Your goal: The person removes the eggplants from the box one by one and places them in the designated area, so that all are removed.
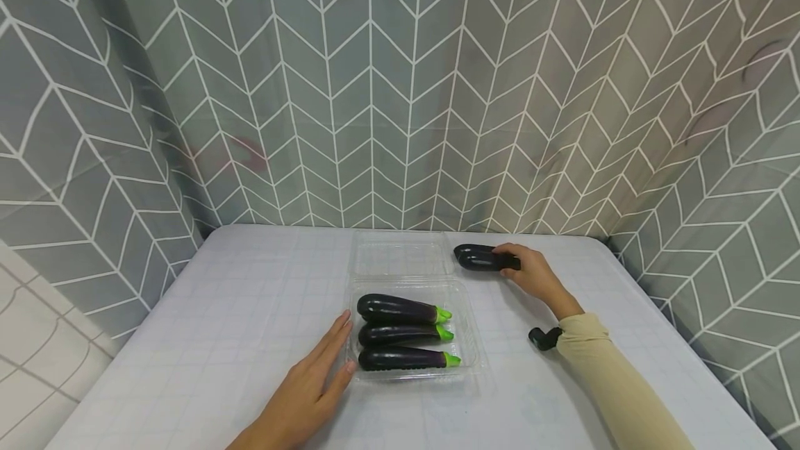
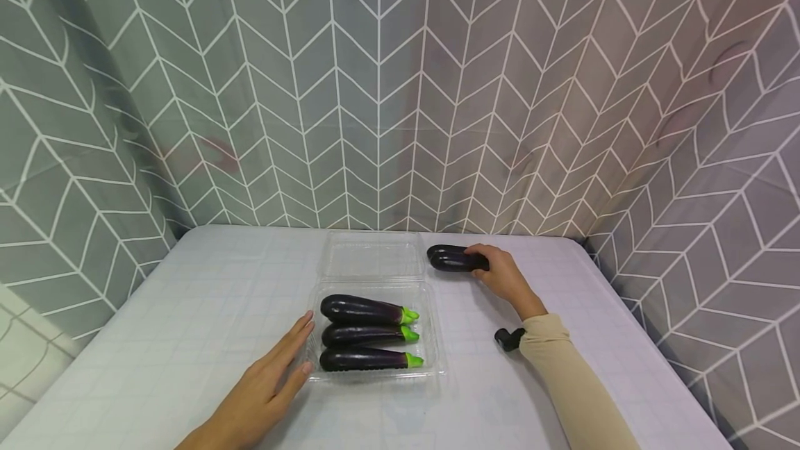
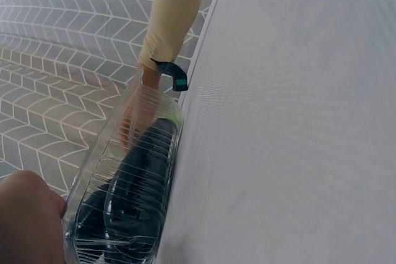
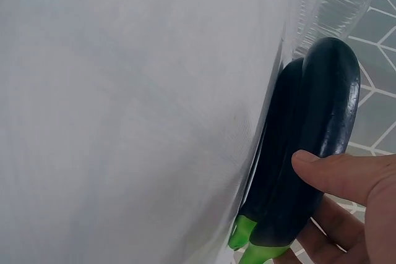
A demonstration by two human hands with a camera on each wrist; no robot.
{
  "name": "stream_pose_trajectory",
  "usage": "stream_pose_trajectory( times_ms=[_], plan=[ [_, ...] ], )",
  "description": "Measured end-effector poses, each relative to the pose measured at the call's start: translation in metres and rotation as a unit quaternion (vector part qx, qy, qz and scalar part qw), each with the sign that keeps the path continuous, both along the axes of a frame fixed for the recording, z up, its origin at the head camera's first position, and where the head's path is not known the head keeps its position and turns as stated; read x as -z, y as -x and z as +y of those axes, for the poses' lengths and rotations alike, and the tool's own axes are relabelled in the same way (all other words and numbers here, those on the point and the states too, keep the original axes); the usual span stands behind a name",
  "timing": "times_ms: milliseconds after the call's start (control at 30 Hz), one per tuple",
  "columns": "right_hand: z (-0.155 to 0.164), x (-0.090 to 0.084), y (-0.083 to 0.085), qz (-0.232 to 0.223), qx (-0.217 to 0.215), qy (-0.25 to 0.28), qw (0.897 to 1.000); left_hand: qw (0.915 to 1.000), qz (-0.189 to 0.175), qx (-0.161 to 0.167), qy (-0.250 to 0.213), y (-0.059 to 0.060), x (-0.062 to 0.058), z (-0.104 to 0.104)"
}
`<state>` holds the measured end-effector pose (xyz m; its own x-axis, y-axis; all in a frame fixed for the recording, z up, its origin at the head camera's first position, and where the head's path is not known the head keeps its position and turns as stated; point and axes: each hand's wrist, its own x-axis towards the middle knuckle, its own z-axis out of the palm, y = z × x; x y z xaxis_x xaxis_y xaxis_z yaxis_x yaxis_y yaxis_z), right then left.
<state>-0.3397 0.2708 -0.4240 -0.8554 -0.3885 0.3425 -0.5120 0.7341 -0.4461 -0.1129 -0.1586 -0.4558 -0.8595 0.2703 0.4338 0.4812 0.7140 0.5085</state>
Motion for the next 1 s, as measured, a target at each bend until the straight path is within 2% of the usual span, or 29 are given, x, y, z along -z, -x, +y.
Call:
stream_pose_trajectory(
  times_ms=[533,1000],
  plan=[
    [-0.0005,0.0049,-0.0012,0.01,-0.015,-0.006,1.0,1.0,0.007,0.003,-0.004,0.0004,0.0022,0.0001],
    [-0.0033,0.0067,-0.0016,-0.019,-0.006,-0.015,1.0,0.9999,0.016,0.003,-0.001,0.0012,0.0007,-0.0001]
  ],
)
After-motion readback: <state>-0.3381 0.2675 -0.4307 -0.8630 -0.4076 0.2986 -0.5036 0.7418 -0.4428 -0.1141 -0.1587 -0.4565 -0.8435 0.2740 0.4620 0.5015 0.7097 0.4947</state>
